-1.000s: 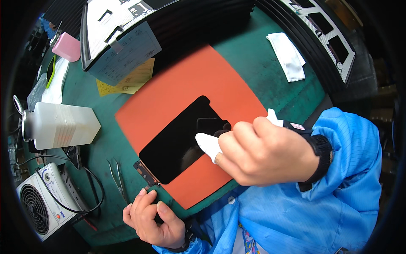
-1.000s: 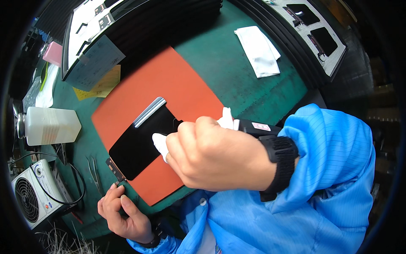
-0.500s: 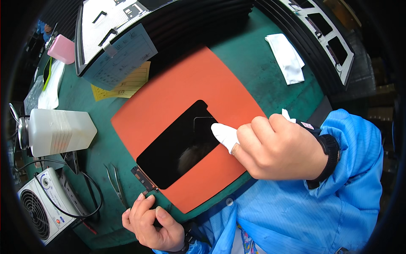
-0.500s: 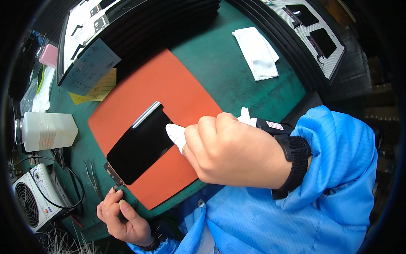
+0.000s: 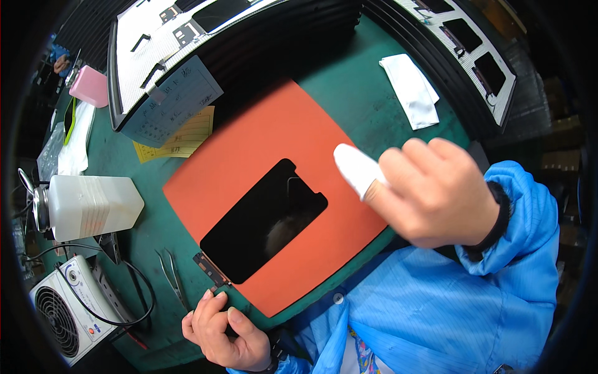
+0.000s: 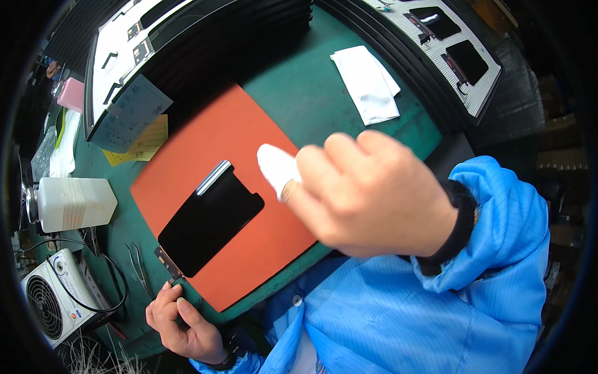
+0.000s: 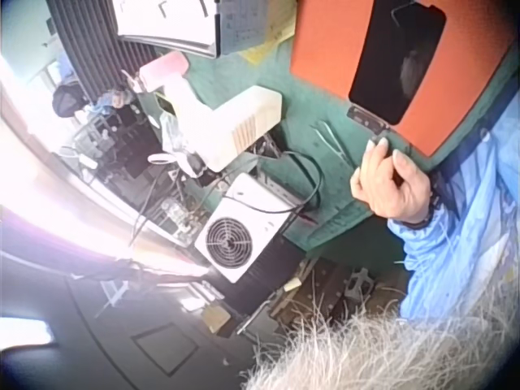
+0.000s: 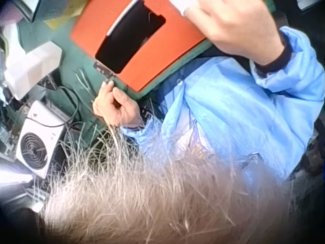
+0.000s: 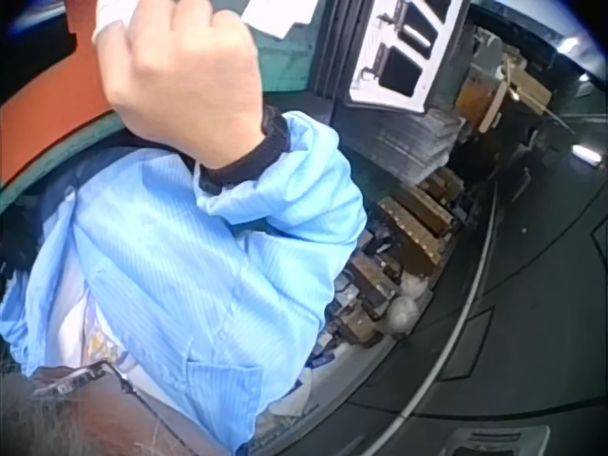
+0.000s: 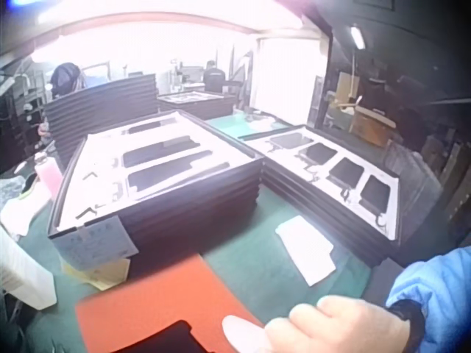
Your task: Clean and inspect electronic display screens using a cloth and liquid.
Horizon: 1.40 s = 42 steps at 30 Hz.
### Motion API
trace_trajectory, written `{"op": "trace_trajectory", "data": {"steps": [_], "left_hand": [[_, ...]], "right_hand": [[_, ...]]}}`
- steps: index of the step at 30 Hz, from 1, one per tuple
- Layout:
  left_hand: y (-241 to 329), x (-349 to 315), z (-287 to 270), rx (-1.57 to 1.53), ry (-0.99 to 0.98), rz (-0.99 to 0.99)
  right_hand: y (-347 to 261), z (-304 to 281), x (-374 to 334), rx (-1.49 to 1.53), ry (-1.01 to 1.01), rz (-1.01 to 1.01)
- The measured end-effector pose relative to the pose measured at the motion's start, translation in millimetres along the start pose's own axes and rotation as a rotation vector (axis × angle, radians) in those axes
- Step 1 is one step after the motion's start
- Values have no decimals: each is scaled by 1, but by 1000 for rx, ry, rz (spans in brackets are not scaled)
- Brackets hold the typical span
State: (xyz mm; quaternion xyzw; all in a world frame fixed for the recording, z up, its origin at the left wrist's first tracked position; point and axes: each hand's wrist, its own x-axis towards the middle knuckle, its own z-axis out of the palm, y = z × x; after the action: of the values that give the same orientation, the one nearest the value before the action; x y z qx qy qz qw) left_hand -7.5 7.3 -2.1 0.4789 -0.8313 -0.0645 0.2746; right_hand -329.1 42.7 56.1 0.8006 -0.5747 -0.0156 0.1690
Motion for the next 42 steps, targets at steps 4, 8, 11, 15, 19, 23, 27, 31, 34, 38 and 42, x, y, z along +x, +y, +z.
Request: {"op": "trace_trajectory", "data": {"steps": [4,8,11,15,19,23,27,31,34,38,42], "left_hand": [[5,2,2,10,15,-4],[1,1,-1,14,-7,2],[0,0,0,8,8,-4],[1,0,4,13,76,-28],[1,2,1,-4,8,-3],[0,1,0,-9,4,-4],[1,2,-1,-3,-5,-6],[-1,0,-1,4,-8,6],[3,2,1,3,7,4],[5,2,0,10,19,10],[4,3,2,5,22,13]], "right_hand": [[16,7,-3,-62,41,74],[14,5,-4,-31,27,59],[2,0,4,40,-42,30],[-17,10,5,58,-11,-34],[-33,9,17,112,7,-94],[-48,11,30,16,-27,-199],[-50,12,27,-41,-33,-207],[-48,10,25,-31,-76,-178],[-48,13,22,-28,-71,-173],[-45,7,18,-42,-101,-157],[-43,10,12,-62,-107,-150]]}}
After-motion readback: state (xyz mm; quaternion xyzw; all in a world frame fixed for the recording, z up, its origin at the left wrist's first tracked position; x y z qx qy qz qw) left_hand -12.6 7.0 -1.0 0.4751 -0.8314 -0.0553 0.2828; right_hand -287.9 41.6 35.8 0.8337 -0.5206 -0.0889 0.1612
